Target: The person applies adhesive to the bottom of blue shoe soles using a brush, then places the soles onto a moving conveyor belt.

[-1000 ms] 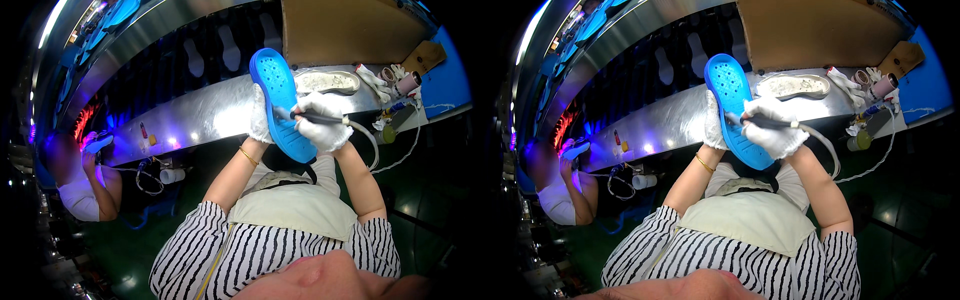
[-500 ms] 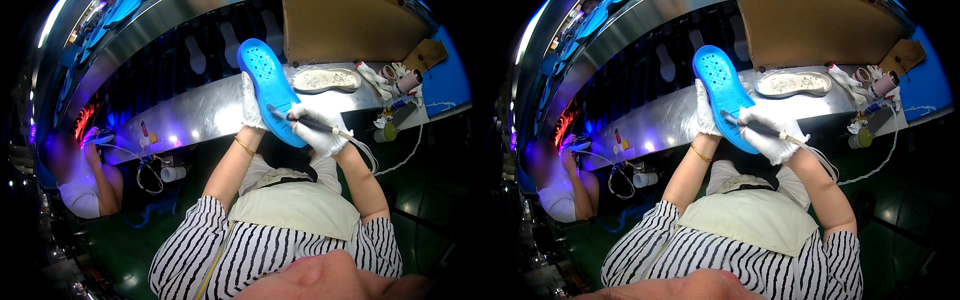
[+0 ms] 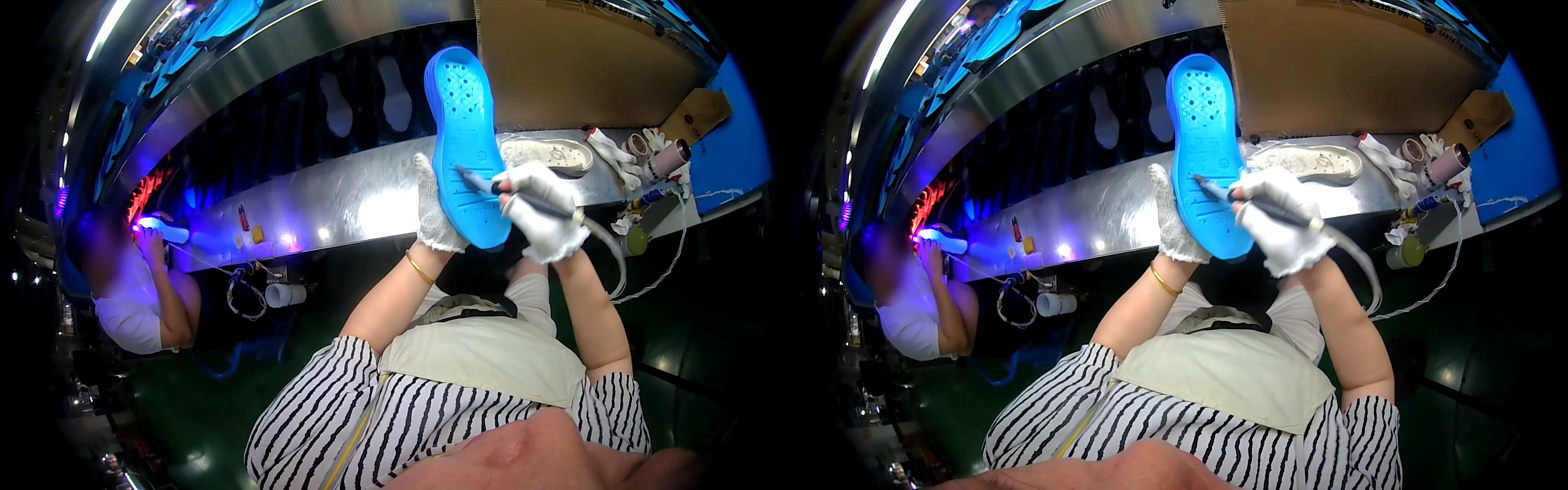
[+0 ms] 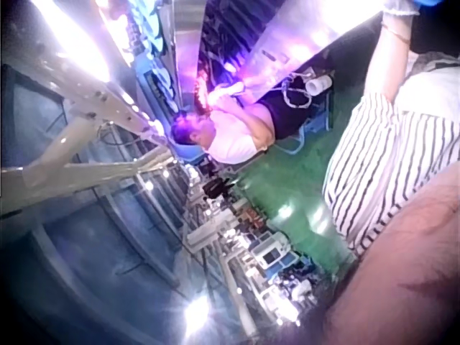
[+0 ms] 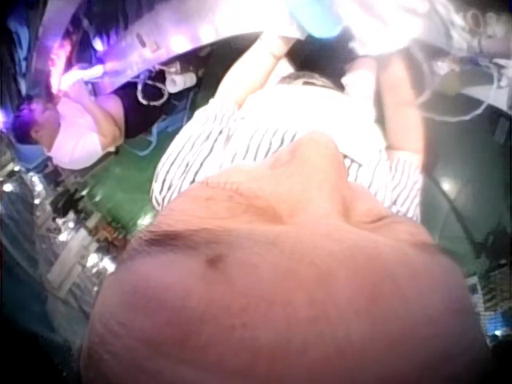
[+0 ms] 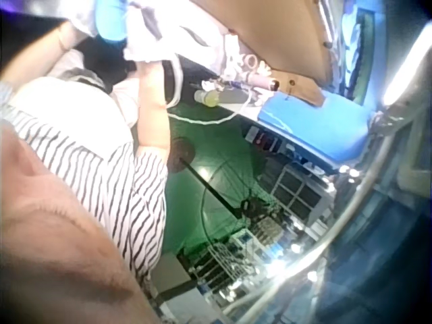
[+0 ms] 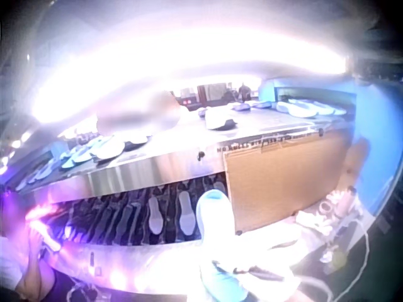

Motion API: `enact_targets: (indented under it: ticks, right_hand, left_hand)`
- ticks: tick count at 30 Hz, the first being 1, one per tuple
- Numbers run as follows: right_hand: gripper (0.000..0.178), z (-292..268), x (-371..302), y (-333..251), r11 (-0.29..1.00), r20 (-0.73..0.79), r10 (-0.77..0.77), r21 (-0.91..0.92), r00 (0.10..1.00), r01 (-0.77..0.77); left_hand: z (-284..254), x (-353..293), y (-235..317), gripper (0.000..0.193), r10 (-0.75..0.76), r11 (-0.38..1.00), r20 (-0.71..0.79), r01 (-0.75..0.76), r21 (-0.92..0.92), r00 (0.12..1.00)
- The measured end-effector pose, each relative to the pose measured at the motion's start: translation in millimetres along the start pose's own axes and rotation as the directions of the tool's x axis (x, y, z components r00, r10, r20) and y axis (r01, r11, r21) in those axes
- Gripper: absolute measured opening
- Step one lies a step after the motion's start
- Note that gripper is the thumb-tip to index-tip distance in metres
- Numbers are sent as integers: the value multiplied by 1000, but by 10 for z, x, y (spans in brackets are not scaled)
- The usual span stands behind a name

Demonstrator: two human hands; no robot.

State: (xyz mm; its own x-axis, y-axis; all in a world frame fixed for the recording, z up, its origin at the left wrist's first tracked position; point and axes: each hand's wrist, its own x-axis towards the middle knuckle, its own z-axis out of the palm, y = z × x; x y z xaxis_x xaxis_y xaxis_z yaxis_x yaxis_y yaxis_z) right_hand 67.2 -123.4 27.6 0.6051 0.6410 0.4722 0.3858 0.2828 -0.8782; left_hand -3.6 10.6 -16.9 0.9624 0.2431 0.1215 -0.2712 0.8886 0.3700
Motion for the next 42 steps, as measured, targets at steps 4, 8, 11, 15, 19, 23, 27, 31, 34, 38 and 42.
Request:
enact_targets:
  ticks: [4, 8, 11, 15, 19, 23, 27, 31, 34, 38, 42]
  right_hand:
    - [14, 34, -129, -137, 992, 138, 112, -66, 984, -103]
    - [13, -1, -125, 0, 991, -8, 133, 29, 991, -133]
    - [11, 124, -237, -29, 991, 54, 131, 12, 990, -132]
    - [9, 75, -178, -74, 948, 127, 259, 155, 958, -277]
    - [12, 68, -238, -32, 974, 28, 174, 142, 984, -176]
    - [11, 71, -233, 17, 934, 198, 277, 173, 940, -311]
    - [11, -29, -97, 76, 984, 92, 101, 136, 991, -113]
    - [10, -4, -139, -11, 981, 237, 171, 51, 956, -188]
    - [6, -57, -19, 8, 967, 180, 163, 168, 970, -194]
    - [6, -99, -29, 54, 1000, 236, -17, -5, 972, 18]
    - [9, -107, -211, 1, 899, 291, 391, 82, 873, -430]
  left_hand:
    - [4, 80, 64, 92, 35, 999, 71, -37, 28, 997]
    - [54, 100, 62, 92, 138, 986, 67, -144, 88, 988]
    - [65, 135, 127, 89, 137, 985, 65, -143, 101, 988]
    - [106, 138, 180, 90, 119, 991, 104, -112, -71, 987]
    - [155, 188, 198, 92, 156, 988, 100, -156, -6, 983]
    - [156, 179, 257, 90, 136, 991, 110, -135, -23, 985]
    - [88, 218, 268, 93, 121, 992, 112, -125, 26, 986]
    - [92, 241, 327, 91, 85, 994, 149, -94, 54, 985]
    - [76, 261, 359, 89, 45, 998, 178, -36, -51, 983]
    - [128, 271, 385, 88, -26, 932, 309, 135, -336, 951]
    - [139, 345, 507, 86, -29, 986, 274, 73, -150, 961]
